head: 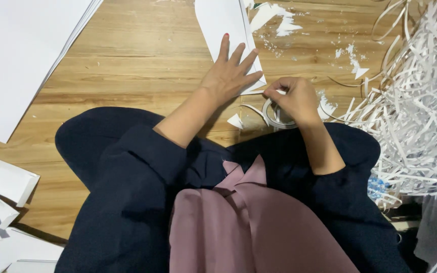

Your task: The person sits on the floor and repeatedly folds white paper forms in half, then applies clear tape to the folded edge to secure them. They handle the forms one at a time, smoothing the tape and stacking the finished items.

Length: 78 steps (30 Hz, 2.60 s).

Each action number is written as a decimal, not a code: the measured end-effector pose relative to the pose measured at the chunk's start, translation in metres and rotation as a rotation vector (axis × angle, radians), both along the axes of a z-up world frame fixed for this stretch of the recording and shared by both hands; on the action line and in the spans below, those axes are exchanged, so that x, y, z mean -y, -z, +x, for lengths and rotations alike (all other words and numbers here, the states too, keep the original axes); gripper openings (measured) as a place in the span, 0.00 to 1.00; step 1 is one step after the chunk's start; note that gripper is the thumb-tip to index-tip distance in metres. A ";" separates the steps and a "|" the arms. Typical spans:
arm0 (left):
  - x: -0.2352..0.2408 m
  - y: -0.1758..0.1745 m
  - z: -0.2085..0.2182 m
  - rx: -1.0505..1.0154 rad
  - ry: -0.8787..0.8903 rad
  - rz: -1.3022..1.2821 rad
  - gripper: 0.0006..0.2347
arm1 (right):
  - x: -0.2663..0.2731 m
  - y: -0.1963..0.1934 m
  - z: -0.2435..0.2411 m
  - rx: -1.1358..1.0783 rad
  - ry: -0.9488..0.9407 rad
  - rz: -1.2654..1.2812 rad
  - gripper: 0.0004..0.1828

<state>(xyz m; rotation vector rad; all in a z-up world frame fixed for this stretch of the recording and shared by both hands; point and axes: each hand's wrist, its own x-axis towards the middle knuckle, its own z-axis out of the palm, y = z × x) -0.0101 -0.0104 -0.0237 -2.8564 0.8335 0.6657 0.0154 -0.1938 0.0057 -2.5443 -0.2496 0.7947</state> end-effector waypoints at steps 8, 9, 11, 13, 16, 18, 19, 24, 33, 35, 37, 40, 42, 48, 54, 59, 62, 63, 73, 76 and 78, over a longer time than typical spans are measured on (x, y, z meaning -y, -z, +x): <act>-0.003 -0.004 0.000 -0.064 0.004 -0.027 0.25 | 0.001 0.017 0.016 0.038 -0.063 0.071 0.05; -0.003 0.000 0.000 -0.063 0.005 -0.025 0.25 | 0.000 0.019 0.018 0.039 -0.062 0.073 0.05; 0.000 0.008 -0.001 -0.013 0.002 -0.023 0.22 | -0.002 0.024 0.020 0.084 -0.092 -0.008 0.05; 0.000 0.004 -0.001 -0.020 0.008 -0.004 0.23 | -0.017 0.001 0.018 -0.001 -0.042 -0.023 0.05; 0.000 0.001 0.000 -0.028 0.018 0.015 0.24 | -0.021 0.002 0.019 -0.017 -0.032 -0.066 0.05; 0.001 -0.004 0.001 -0.034 0.020 0.015 0.23 | -0.017 0.016 0.019 0.044 -0.073 -0.096 0.04; 0.001 -0.008 0.001 -0.046 0.027 0.022 0.25 | -0.015 0.025 0.018 0.144 -0.113 -0.153 0.04; 0.001 -0.020 0.001 -0.078 0.051 0.084 0.29 | -0.022 0.041 0.012 0.317 -0.230 -0.349 0.05; 0.011 -0.042 -0.016 -0.078 -0.078 0.101 0.30 | -0.036 0.045 0.032 0.304 -0.249 -0.534 0.10; 0.019 -0.041 -0.028 -0.191 -0.462 -0.050 0.34 | -0.040 0.026 0.032 -0.090 0.037 -0.453 0.12; 0.014 -0.037 -0.031 -0.175 -0.539 -0.117 0.31 | -0.030 0.020 0.021 -0.152 0.222 -0.265 0.10; 0.000 -0.017 -0.025 0.079 -0.654 -0.147 0.31 | -0.037 0.014 -0.010 -0.268 0.567 0.024 0.09; -0.010 -0.005 -0.016 0.322 -0.686 -0.105 0.33 | -0.046 0.025 -0.031 -0.321 0.735 0.129 0.09; -0.010 0.026 -0.020 0.170 -0.774 -0.571 0.04 | -0.068 0.062 -0.054 -0.237 0.959 0.381 0.07; -0.013 0.079 -0.017 -0.104 -0.785 -0.617 0.06 | -0.061 0.091 -0.048 -0.095 0.744 0.249 0.09; -0.007 0.087 -0.005 -0.088 -0.908 -0.563 0.06 | -0.072 0.048 -0.050 -0.033 0.568 0.054 0.08; 0.000 0.087 -0.005 -0.055 -0.929 -0.516 0.07 | -0.074 0.026 -0.060 0.040 0.541 0.060 0.09; 0.003 0.077 -0.003 -0.062 -0.928 -0.517 0.07 | -0.074 0.019 -0.063 0.037 0.544 0.055 0.09; 0.013 0.078 0.006 -0.071 -0.950 -0.360 0.05 | -0.047 0.002 -0.045 0.297 0.149 -0.002 0.07; 0.013 0.074 0.005 -0.136 -0.933 -0.285 0.09 | -0.032 0.014 -0.023 0.149 0.194 -0.066 0.08; 0.014 0.070 0.005 -0.182 -0.909 -0.214 0.13 | -0.033 0.006 -0.012 0.052 0.215 -0.102 0.08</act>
